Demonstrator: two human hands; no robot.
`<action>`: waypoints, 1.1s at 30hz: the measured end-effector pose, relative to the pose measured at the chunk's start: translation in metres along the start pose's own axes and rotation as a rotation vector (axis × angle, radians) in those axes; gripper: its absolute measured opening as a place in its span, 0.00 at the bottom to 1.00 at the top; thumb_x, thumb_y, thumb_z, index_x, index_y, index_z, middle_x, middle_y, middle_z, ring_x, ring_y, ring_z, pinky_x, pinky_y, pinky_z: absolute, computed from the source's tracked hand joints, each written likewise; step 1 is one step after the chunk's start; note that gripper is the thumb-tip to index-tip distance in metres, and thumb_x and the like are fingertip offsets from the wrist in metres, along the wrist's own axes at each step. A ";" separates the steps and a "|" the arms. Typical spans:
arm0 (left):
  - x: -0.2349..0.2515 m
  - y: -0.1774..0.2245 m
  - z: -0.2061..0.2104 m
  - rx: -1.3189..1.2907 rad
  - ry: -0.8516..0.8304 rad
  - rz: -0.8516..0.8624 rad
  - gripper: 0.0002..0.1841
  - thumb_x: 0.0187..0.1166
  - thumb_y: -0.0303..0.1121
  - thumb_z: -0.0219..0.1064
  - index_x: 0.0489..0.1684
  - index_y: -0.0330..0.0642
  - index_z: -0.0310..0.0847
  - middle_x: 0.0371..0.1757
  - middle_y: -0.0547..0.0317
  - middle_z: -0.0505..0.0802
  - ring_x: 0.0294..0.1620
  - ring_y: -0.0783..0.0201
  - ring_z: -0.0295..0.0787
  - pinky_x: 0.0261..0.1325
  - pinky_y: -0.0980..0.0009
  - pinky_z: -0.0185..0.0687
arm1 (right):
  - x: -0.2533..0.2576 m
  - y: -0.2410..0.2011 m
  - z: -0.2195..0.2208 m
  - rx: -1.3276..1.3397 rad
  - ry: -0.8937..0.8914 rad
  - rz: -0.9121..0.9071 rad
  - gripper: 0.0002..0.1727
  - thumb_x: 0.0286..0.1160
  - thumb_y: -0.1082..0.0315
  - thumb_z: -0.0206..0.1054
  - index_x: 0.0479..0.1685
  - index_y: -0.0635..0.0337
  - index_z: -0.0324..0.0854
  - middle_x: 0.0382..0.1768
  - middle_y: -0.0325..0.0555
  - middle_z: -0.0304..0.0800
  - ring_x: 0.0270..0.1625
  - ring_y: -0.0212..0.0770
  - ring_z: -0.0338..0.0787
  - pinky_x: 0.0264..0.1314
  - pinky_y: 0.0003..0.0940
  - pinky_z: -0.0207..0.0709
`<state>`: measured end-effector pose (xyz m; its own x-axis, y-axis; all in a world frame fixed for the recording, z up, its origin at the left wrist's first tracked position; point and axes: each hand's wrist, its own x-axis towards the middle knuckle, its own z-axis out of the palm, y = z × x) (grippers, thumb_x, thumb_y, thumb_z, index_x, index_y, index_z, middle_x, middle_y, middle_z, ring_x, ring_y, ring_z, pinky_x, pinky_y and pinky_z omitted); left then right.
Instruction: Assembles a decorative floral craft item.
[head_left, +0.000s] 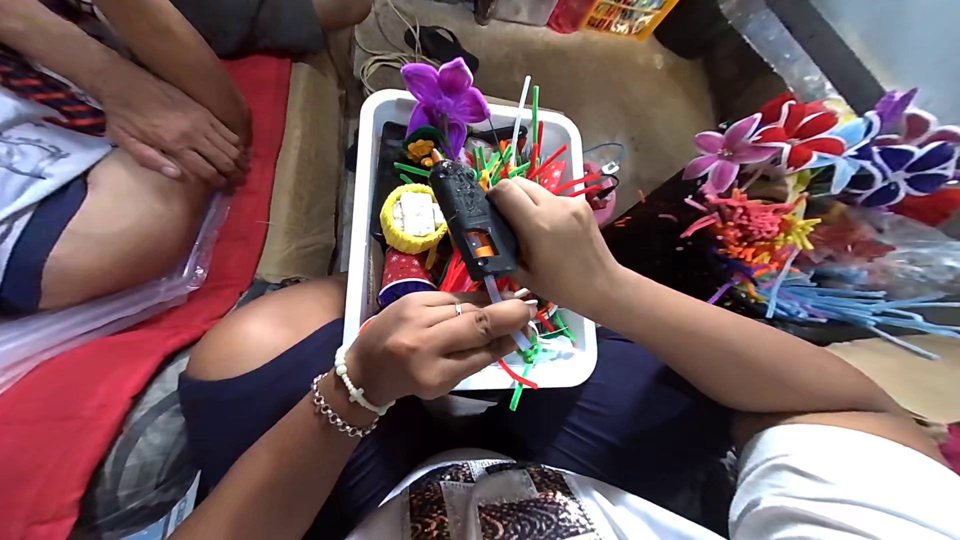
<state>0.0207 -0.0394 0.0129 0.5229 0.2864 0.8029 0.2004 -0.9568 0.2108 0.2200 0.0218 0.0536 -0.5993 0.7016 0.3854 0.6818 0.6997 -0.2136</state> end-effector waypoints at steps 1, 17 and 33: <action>0.000 0.000 0.000 0.008 0.004 0.005 0.05 0.83 0.25 0.67 0.43 0.34 0.90 0.56 0.46 0.96 0.41 0.63 0.93 0.41 0.73 0.82 | 0.000 0.001 0.000 0.002 0.001 -0.005 0.17 0.58 0.70 0.74 0.48 0.65 0.82 0.34 0.51 0.84 0.26 0.48 0.87 0.19 0.41 0.73; 0.003 0.006 0.010 -0.053 -0.007 -0.152 0.09 0.86 0.23 0.63 0.51 0.37 0.89 0.67 0.40 0.91 0.41 0.64 0.94 0.40 0.75 0.84 | 0.003 0.014 0.019 0.311 -0.121 0.106 0.18 0.56 0.72 0.76 0.47 0.62 0.78 0.29 0.46 0.87 0.32 0.42 0.90 0.33 0.41 0.83; 0.007 0.010 0.017 -0.259 -0.007 -0.106 0.08 0.83 0.19 0.63 0.45 0.29 0.91 0.60 0.38 0.94 0.56 0.57 0.96 0.57 0.71 0.89 | 0.012 0.027 0.025 0.600 -0.105 0.258 0.12 0.61 0.68 0.76 0.44 0.57 0.91 0.38 0.35 0.94 0.43 0.17 0.89 0.51 0.17 0.82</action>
<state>0.0402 -0.0461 0.0110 0.5157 0.3853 0.7652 0.0367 -0.9023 0.4296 0.2206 0.0527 0.0297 -0.5068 0.8447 0.1720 0.4753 0.4403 -0.7618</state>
